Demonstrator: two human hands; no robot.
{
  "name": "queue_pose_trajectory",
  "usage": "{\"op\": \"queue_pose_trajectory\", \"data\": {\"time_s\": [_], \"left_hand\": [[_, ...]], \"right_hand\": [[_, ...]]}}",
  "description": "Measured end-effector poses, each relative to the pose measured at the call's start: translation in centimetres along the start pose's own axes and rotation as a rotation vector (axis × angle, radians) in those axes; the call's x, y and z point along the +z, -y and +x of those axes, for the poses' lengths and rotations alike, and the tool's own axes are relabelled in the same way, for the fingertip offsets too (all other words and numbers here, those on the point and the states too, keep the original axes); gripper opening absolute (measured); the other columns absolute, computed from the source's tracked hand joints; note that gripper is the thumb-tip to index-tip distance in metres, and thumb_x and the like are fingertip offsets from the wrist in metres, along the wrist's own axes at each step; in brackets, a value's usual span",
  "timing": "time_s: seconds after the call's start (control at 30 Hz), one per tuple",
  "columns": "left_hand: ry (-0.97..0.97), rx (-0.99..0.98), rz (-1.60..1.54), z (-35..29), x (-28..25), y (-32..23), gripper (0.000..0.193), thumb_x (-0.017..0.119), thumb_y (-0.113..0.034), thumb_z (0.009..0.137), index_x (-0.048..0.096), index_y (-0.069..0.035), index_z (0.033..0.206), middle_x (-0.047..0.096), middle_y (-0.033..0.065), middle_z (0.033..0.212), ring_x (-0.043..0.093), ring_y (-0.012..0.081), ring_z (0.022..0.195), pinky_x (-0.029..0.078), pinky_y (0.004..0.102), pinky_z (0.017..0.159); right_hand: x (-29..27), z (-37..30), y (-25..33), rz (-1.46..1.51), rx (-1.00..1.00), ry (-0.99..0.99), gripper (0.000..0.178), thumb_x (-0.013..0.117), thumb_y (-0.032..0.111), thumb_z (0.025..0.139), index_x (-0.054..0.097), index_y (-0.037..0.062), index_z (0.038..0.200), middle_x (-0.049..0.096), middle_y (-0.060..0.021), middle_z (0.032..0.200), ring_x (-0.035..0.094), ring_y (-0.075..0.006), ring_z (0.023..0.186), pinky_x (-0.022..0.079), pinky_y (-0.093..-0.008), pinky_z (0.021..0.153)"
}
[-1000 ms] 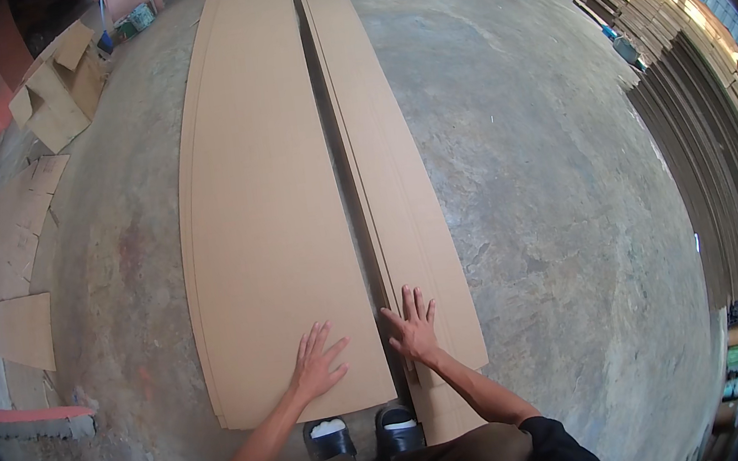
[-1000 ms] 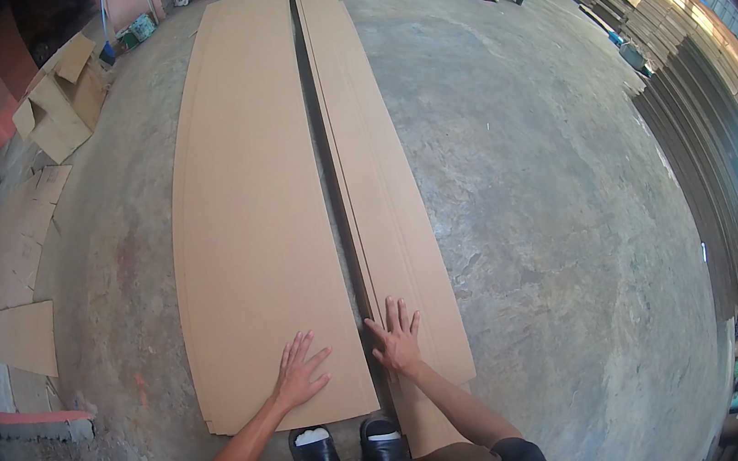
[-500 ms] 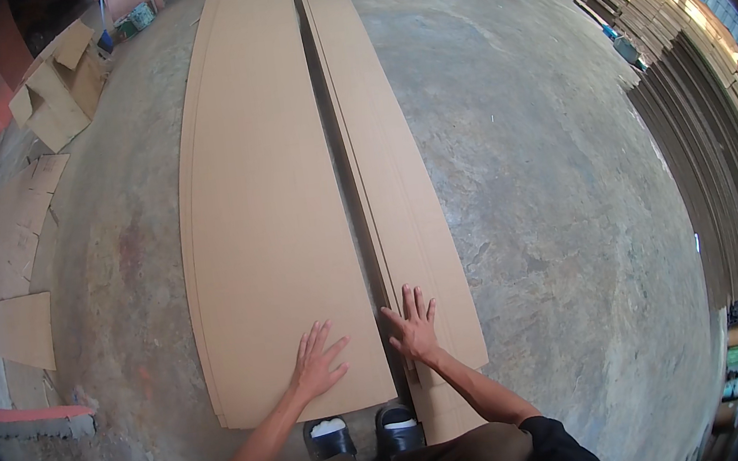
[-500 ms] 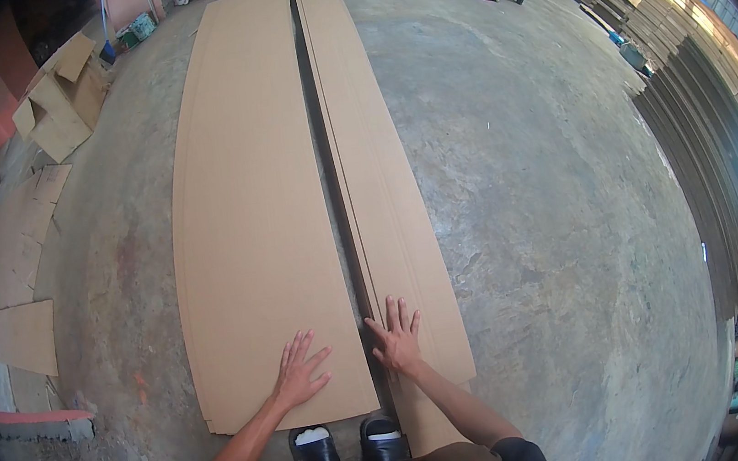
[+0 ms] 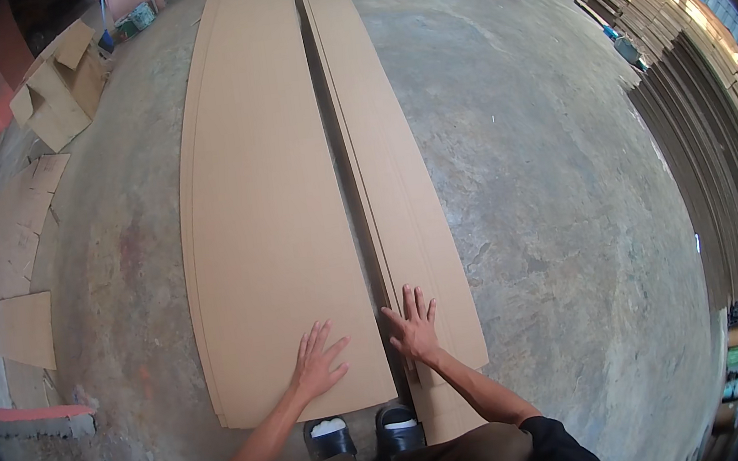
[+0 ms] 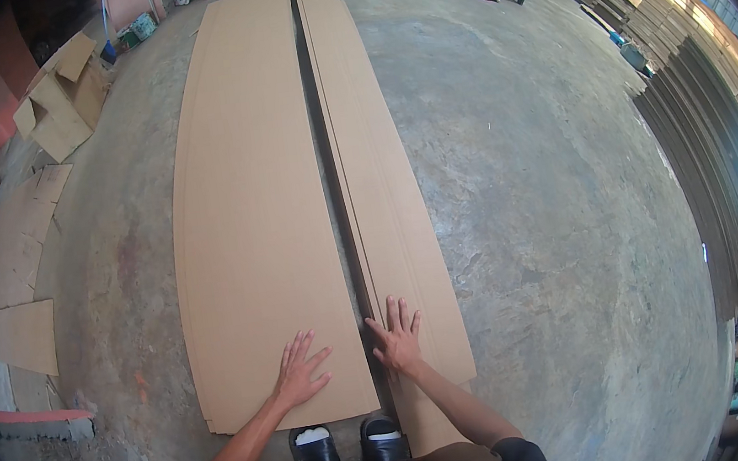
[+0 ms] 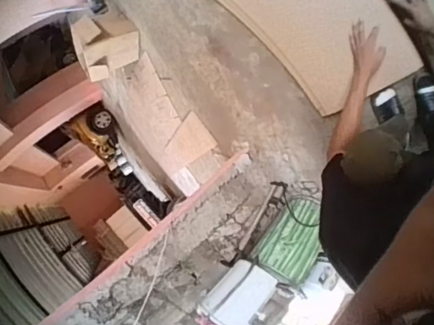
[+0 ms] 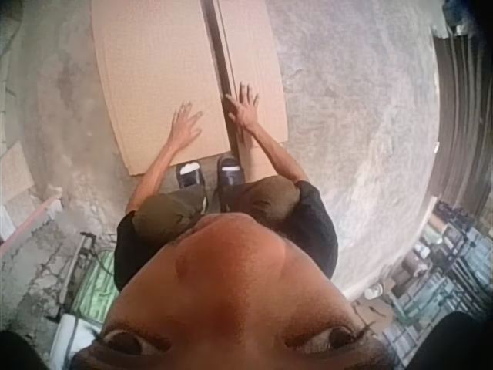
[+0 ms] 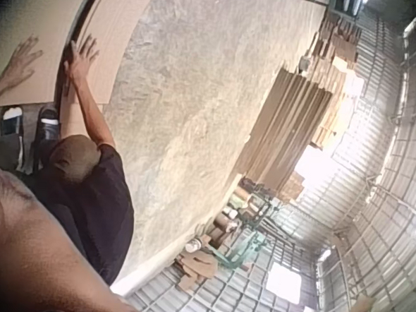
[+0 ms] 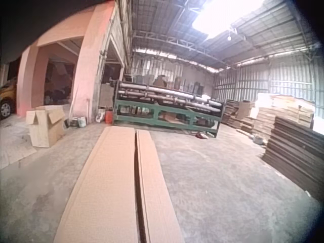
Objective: The person arranges two long sheets of cardboard on the floor and repeatedly places additional sheets on top of them, building two parallel stacks. The person uses both hands to align and smooth the cardboard sheets during the stacking process.
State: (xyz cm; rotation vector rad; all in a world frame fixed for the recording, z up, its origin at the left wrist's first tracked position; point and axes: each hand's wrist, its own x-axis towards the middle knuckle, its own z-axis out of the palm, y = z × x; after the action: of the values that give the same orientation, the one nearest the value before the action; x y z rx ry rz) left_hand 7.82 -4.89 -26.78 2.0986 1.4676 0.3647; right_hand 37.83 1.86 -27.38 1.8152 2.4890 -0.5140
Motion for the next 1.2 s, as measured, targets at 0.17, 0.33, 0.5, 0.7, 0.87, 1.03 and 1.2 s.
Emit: {"op": "queue_pose_trajectory", "data": {"time_s": [0.17, 0.33, 0.5, 0.7, 0.87, 1.03, 1.2], "left_hand": [[-0.002, 0.003, 0.000, -0.01, 0.09, 0.08, 0.069, 0.077, -0.044, 0.094, 0.057, -0.030, 0.159, 0.022, 0.0153, 0.180, 0.015, 0.0395, 0.167, 0.016, 0.0625, 0.132], [-0.006, 0.005, -0.002, -0.05, -0.01, 0.01, 0.069, 0.077, -0.043, 0.094, 0.057, -0.030, 0.159, 0.022, 0.0154, 0.180, 0.015, 0.0399, 0.167, 0.016, 0.0628, 0.132], [-0.002, 0.008, 0.004, -0.02, 0.04, 0.07, 0.069, 0.077, -0.043, 0.095, 0.057, -0.030, 0.159, 0.022, 0.0156, 0.180, 0.015, 0.0398, 0.167, 0.015, 0.0627, 0.132], [0.002, 0.006, 0.008, -0.02, 0.01, 0.05, 0.068, 0.077, -0.043, 0.095, 0.057, -0.030, 0.158, 0.021, 0.0156, 0.180, 0.014, 0.0395, 0.167, 0.015, 0.0629, 0.132], [0.007, 0.000, 0.000, 0.05, -0.18, -0.11, 0.068, 0.078, -0.042, 0.094, 0.058, -0.030, 0.158, 0.021, 0.0156, 0.180, 0.014, 0.0395, 0.167, 0.016, 0.0633, 0.132], [0.004, -0.004, 0.023, 0.01, -0.45, -0.45, 0.065, 0.075, -0.041, 0.096, 0.058, -0.029, 0.157, 0.025, 0.0171, 0.178, 0.018, 0.0404, 0.166, 0.019, 0.0618, 0.132], [0.002, 0.001, 0.005, 0.00, -0.44, -0.28, 0.067, 0.077, -0.042, 0.095, 0.058, -0.029, 0.158, 0.023, 0.0158, 0.180, 0.016, 0.0400, 0.167, 0.017, 0.0631, 0.132]], "right_hand": [[-0.02, -0.07, 0.07, 0.003, 0.003, -0.002, 0.091, 0.089, 0.039, 0.081, 0.048, 0.0383, 0.162, 0.000, -0.0248, 0.181, -0.002, -0.0513, 0.166, 0.008, -0.0803, 0.125], [0.13, 0.06, -0.03, 0.005, -0.002, -0.008, 0.090, 0.089, 0.039, 0.081, 0.049, 0.0379, 0.162, 0.000, -0.0251, 0.181, -0.002, -0.0517, 0.166, 0.008, -0.0805, 0.125], [0.22, 0.00, -0.11, 0.000, -0.009, -0.015, 0.090, 0.089, 0.039, 0.081, 0.049, 0.0376, 0.162, 0.000, -0.0253, 0.181, -0.001, -0.0526, 0.166, 0.009, -0.0811, 0.124], [0.18, 0.00, -0.13, 0.000, -0.015, -0.019, 0.091, 0.089, 0.039, 0.080, 0.049, 0.0373, 0.162, 0.001, -0.0258, 0.181, -0.001, -0.0527, 0.166, 0.009, -0.0814, 0.124], [0.12, 0.02, -0.12, 0.006, -0.015, -0.019, 0.090, 0.088, 0.039, 0.081, 0.049, 0.0368, 0.162, 0.001, -0.0259, 0.181, 0.000, -0.0528, 0.166, 0.009, -0.0815, 0.124], [-0.13, -0.06, 0.04, 0.000, -0.009, -0.007, 0.090, 0.088, 0.039, 0.082, 0.049, 0.0363, 0.162, 0.002, -0.0261, 0.181, 0.000, -0.0529, 0.165, 0.010, -0.0816, 0.124], [-0.23, -0.03, 0.16, 0.001, -0.010, -0.008, 0.089, 0.088, 0.039, 0.082, 0.049, 0.0361, 0.162, 0.002, -0.0259, 0.181, 0.000, -0.0529, 0.166, 0.010, -0.0817, 0.124]]}}
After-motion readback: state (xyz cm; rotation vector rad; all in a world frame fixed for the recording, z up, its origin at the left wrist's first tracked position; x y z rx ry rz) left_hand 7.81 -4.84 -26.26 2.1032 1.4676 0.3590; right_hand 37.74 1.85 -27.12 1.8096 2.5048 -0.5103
